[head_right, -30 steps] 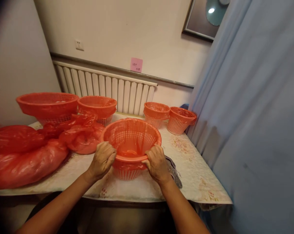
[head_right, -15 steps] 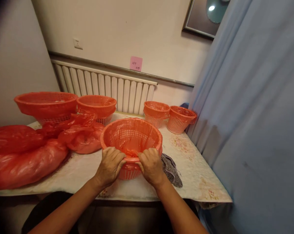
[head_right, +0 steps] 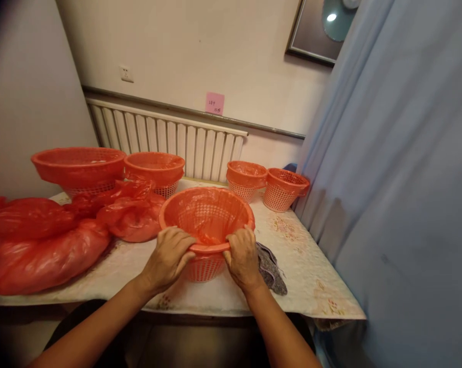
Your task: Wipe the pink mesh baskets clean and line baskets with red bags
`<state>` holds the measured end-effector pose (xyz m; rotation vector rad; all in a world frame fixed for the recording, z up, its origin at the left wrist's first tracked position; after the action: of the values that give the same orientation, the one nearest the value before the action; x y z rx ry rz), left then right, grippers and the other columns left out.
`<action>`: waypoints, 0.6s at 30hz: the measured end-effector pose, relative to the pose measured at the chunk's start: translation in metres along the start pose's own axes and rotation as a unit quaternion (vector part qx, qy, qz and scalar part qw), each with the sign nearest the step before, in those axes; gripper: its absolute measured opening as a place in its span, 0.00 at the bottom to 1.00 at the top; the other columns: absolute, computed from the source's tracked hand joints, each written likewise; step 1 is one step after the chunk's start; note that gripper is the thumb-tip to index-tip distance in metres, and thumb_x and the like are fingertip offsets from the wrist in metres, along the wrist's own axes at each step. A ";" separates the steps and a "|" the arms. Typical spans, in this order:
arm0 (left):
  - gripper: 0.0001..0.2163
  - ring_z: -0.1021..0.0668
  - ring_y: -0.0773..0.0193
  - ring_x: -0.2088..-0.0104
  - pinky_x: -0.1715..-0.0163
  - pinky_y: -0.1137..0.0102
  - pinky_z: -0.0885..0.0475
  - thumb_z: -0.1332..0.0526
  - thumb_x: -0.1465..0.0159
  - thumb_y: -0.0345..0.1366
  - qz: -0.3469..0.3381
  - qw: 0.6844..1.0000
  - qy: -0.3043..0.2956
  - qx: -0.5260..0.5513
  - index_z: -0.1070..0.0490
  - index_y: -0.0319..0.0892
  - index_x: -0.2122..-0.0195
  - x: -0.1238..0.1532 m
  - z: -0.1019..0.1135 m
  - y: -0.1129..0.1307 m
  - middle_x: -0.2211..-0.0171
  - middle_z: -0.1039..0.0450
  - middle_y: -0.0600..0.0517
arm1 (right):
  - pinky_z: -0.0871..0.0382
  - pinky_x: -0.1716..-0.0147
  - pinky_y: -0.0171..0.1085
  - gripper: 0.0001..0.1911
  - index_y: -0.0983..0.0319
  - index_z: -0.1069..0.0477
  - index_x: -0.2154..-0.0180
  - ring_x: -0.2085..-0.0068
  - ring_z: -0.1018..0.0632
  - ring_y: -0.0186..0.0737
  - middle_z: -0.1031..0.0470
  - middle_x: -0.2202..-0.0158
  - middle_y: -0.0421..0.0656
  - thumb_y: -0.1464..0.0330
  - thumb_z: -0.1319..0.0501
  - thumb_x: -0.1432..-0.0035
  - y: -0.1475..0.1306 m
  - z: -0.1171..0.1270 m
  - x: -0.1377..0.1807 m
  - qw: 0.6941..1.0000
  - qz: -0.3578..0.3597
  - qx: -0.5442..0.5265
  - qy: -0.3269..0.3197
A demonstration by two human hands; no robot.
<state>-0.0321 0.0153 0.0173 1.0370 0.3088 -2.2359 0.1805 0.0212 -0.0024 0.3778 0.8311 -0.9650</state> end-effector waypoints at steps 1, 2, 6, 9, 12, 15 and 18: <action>0.08 0.31 0.56 0.59 0.51 0.55 0.40 0.47 0.33 0.37 -0.007 1.000 -0.006 -0.008 0.33 0.40 0.57 -0.001 -0.002 0.006 0.63 0.28 0.48 | 0.44 0.45 0.55 0.07 0.61 0.34 0.60 0.58 0.34 0.45 0.33 0.64 0.44 0.66 0.44 0.40 -0.009 0.000 0.000 1.000 -0.005 0.009 0.001; 0.08 0.31 0.56 0.59 0.52 0.56 0.40 0.46 0.34 0.37 -0.011 1.000 -0.010 -0.015 0.33 0.40 0.56 -0.002 -0.004 0.010 0.63 0.28 0.48 | 0.44 0.44 0.55 0.11 0.61 0.34 0.57 0.57 0.34 0.45 0.33 0.63 0.44 0.64 0.42 0.41 -0.017 0.000 0.000 1.000 -0.007 0.016 -0.003; 0.07 0.32 0.57 0.64 0.56 0.58 0.38 0.44 0.35 0.34 -0.005 0.998 -0.005 -0.067 0.32 0.41 0.57 -0.001 -0.015 0.013 0.69 0.29 0.50 | 0.46 0.42 0.58 0.30 0.61 0.42 0.42 0.52 0.33 0.49 0.32 0.55 0.48 0.61 0.38 0.43 -0.033 0.003 0.000 0.999 0.000 0.025 -0.035; 0.10 0.32 0.55 0.63 0.56 0.58 0.37 0.42 0.37 0.33 -0.019 0.994 -0.001 -0.108 0.33 0.39 0.55 0.004 -0.019 0.004 0.67 0.29 0.49 | 0.48 0.41 0.60 0.37 0.59 0.50 0.37 0.47 0.35 0.51 0.34 0.49 0.50 0.61 0.38 0.43 -0.030 0.006 0.003 0.999 0.025 0.020 -0.041; 0.18 0.32 0.53 0.60 0.53 0.57 0.38 0.37 0.40 0.32 -0.031 0.990 -0.011 -0.137 0.35 0.38 0.49 0.008 -0.019 -0.001 0.61 0.30 0.47 | 0.49 0.41 0.60 0.40 0.58 0.51 0.37 0.44 0.36 0.52 0.35 0.46 0.50 0.58 0.36 0.45 -0.023 0.010 0.004 0.997 0.059 -0.002 -0.052; 0.22 0.33 0.53 0.58 0.51 0.56 0.39 0.35 0.42 0.32 -0.034 0.989 -0.020 -0.145 0.37 0.38 0.47 0.009 -0.015 0.000 0.60 0.31 0.46 | 0.48 0.41 0.58 0.36 0.58 0.46 0.39 0.45 0.34 0.51 0.33 0.48 0.49 0.55 0.38 0.45 -0.017 0.016 0.003 0.994 0.074 -0.040 -0.073; 0.20 0.33 0.53 0.58 0.52 0.56 0.39 0.35 0.41 0.37 -0.025 0.993 -0.031 -0.110 0.36 0.39 0.50 0.007 -0.010 0.004 0.61 0.31 0.47 | 0.44 0.44 0.53 0.22 0.58 0.39 0.44 0.50 0.31 0.45 0.29 0.53 0.46 0.60 0.43 0.38 -0.015 0.021 0.000 0.993 0.058 -0.070 -0.073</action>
<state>-0.0271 0.0138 0.0056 0.8491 0.5451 -2.2153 0.1770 0.0002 0.0117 0.2292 0.7304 -0.8103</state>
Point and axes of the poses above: each hand's wrist, its own x-axis away from the middle knuckle, its own z-axis out of the back of the hand, y = z × x, the point moved 2 cm from there along -x, towards the middle knuckle
